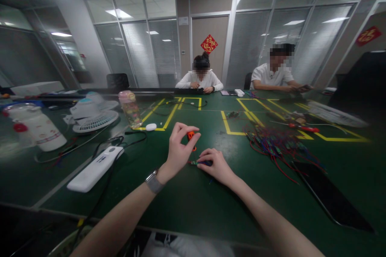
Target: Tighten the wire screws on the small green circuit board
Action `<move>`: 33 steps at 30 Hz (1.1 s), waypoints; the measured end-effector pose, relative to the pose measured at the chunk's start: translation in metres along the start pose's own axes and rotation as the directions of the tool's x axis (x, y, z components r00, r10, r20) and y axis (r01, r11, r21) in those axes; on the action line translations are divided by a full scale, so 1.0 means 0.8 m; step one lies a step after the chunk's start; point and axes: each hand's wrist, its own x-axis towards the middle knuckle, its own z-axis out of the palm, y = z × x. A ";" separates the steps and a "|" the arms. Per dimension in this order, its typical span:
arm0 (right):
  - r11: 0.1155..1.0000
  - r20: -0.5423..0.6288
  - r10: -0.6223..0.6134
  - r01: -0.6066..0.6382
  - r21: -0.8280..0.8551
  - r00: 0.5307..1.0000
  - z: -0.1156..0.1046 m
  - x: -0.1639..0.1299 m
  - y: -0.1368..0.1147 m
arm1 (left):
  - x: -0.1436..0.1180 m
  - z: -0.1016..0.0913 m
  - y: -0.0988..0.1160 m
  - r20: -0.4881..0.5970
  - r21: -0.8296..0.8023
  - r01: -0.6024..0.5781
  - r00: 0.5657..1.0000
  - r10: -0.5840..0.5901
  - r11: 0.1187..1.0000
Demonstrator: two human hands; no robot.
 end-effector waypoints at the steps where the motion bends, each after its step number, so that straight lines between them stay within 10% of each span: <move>1: 1.000 -0.002 -0.001 0.001 0.001 1.000 0.000 0.000 0.000 | 0.000 0.000 0.000 0.013 -0.001 -0.001 1.000 0.001 1.000; 16: 1.000 0.008 -0.001 0.001 -0.014 1.000 0.000 0.000 0.001 | 0.002 0.000 -0.005 -0.056 -0.023 0.004 0.998 -0.005 1.000; 23: 1.000 0.003 -0.012 0.012 -0.015 1.000 0.001 0.000 0.003 | 0.005 -0.002 -0.011 0.175 -0.235 0.041 0.985 0.000 0.971; 33: 1.000 -0.006 -0.005 0.005 -0.017 1.000 -0.001 0.000 -0.001 | 0.005 -0.003 -0.004 0.131 -0.136 0.039 0.991 -0.021 0.990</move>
